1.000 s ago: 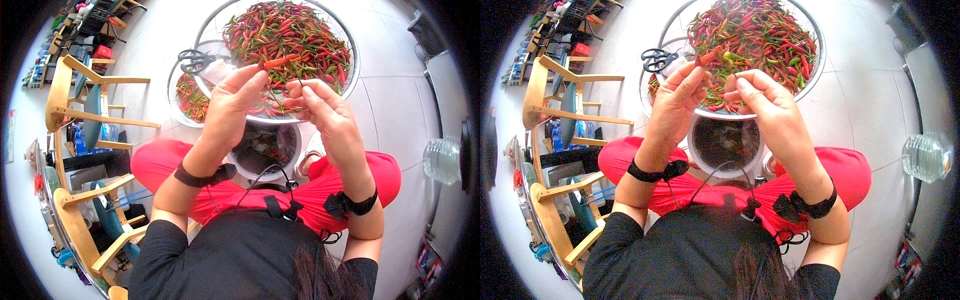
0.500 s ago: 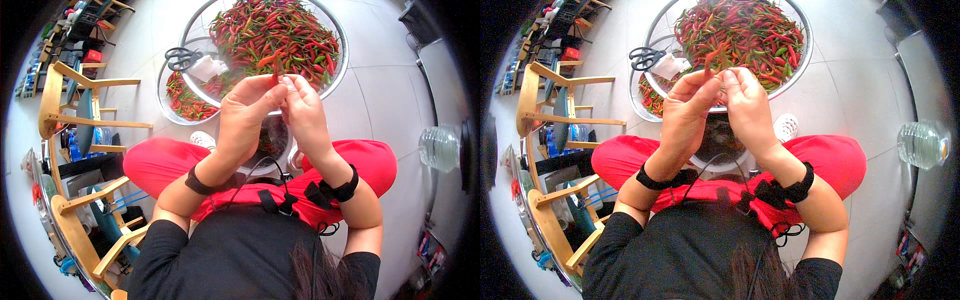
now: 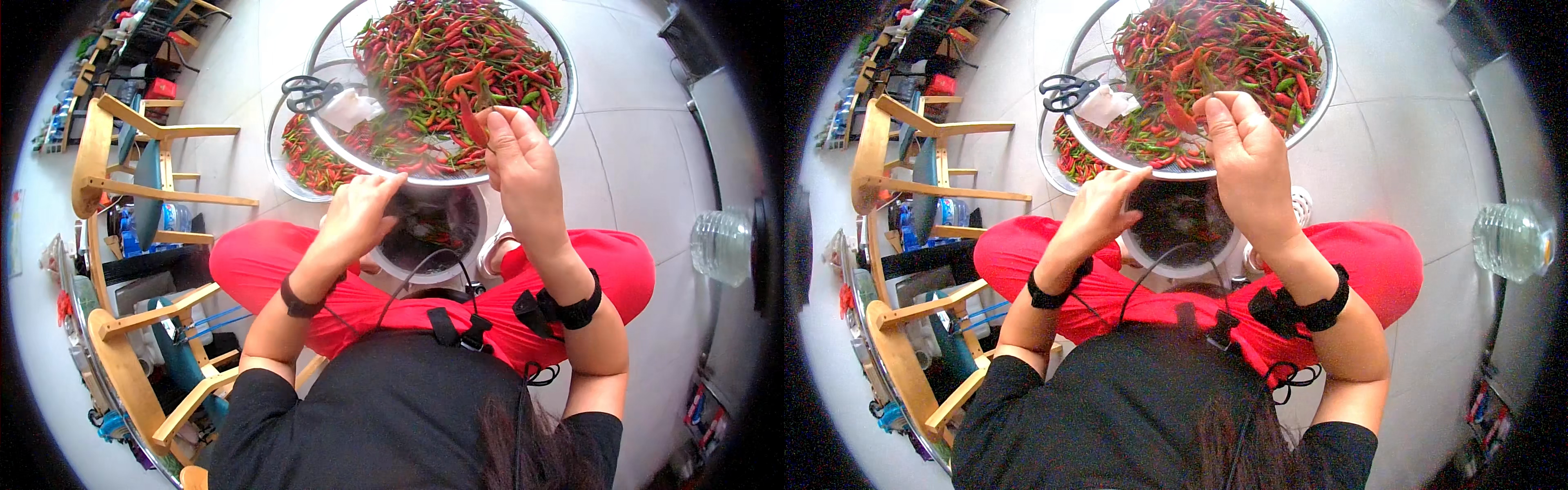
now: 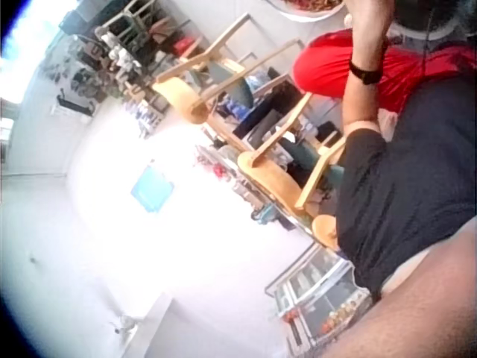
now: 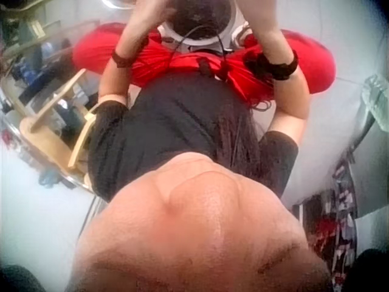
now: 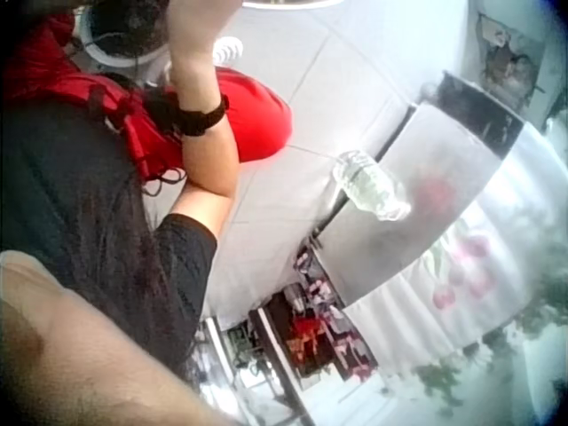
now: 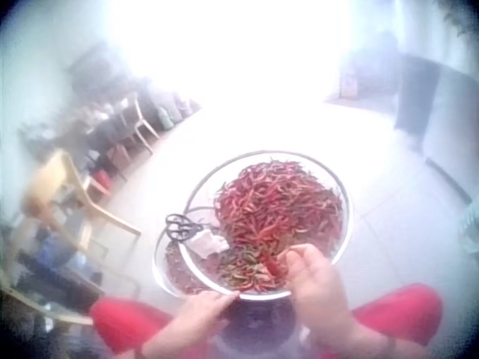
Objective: The person picks up chili peppers from a bowl, removes their stems using scissors or by hand, and places the trimmed peppers into a bucket.
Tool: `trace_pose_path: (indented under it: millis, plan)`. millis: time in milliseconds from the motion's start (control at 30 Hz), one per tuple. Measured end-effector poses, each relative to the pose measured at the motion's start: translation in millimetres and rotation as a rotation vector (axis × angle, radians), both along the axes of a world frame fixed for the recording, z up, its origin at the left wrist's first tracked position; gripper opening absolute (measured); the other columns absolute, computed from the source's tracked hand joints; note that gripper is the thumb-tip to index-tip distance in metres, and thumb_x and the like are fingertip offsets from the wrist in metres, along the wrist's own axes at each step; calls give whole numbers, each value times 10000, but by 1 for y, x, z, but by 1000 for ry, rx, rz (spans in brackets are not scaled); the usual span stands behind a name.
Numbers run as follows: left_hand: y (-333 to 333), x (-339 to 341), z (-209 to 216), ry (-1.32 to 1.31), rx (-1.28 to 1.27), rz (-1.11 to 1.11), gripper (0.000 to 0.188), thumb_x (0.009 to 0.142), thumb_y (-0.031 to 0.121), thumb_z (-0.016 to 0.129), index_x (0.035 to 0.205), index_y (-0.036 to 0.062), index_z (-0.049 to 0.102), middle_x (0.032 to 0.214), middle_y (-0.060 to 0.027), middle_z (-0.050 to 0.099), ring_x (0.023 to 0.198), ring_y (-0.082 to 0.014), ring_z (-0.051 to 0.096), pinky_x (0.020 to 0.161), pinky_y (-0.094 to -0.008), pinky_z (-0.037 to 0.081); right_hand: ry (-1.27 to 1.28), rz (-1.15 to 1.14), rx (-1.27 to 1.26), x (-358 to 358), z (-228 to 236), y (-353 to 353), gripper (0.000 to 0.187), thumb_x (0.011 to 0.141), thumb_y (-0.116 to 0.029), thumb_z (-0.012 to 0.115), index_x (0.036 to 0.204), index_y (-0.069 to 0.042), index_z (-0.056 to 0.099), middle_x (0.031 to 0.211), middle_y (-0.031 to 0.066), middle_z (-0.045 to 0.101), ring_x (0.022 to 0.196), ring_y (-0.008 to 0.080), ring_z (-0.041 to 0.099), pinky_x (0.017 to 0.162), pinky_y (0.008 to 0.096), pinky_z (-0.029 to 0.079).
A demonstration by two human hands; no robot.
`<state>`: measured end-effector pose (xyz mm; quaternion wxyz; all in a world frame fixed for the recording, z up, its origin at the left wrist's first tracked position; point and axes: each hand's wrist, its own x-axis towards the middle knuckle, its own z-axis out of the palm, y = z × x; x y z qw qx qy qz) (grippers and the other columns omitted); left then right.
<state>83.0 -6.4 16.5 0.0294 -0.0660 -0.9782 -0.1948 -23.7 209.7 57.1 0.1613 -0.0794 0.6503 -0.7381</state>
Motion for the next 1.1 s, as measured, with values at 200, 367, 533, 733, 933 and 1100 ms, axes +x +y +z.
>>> trace_pose_path:
  millis: [200, 367, 533, 733, 933, 1100]
  plan:
    - [50, -10, 85, 261, 638, 268, 195, 833, 99, 806, 1002, 37, 731, 838, -58, 663, 769, -137, 674, 673, -262, 531, 133, -38, 23, 10, -3, -8, 228, 1087, -229, 493, 1110, -36, 612, 749, -83, 477, 622, -7, 382, 525, 183, 288]
    - [77, -26, 63, 126, 1243, 279, 435, 858, 45, 795, 1250, 3, 608, 1093, -89, 698, 919, -116, 669, 793, -245, 556, 266, -43, 40, 18, -3, -14, 228, 1086, -202, 493, 1137, -8, 602, 855, -35, 600, 724, 17, 500, 596, 196, 395]
    - [85, -33, 55, 92, 1517, 350, 380, 922, 49, 724, 1278, 5, 596, 1123, -69, 710, 944, -106, 673, 852, -242, 539, 381, -40, 125, 21, -3, -12, 196, 1076, -153, 504, 1139, 2, 607, 856, 21, 646, 781, 59, 583, 671, 239, 481]
    - [70, -38, 57, -11, 1660, 450, 384, 948, 137, 673, 1307, 12, 614, 1066, -60, 705, 948, -125, 669, 822, -260, 532, 579, -36, 278, 13, 5, -4, 148, 1031, -144, 558, 1087, -15, 604, 828, 188, 669, 775, 318, 679, 652, 394, 513]
    - [54, -40, 56, -153, 1820, 423, 331, 950, 139, 667, 1252, 6, 643, 1003, -63, 696, 905, -138, 665, 815, -273, 536, 632, -1, 378, 13, 9, 1, 146, 1034, -126, 552, 1092, -5, 612, 884, 164, 693, 821, 286, 700, 705, 367, 527]
    - [59, -40, 54, -106, 1774, 461, 339, 948, 121, 692, 1260, 2, 636, 1008, -62, 704, 904, -143, 666, 835, -282, 540, 444, -91, 141, 8, 10, -1, 144, 1043, -147, 543, 1059, -22, 614, 877, 149, 707, 714, 238, 691, 609, 324, 490]
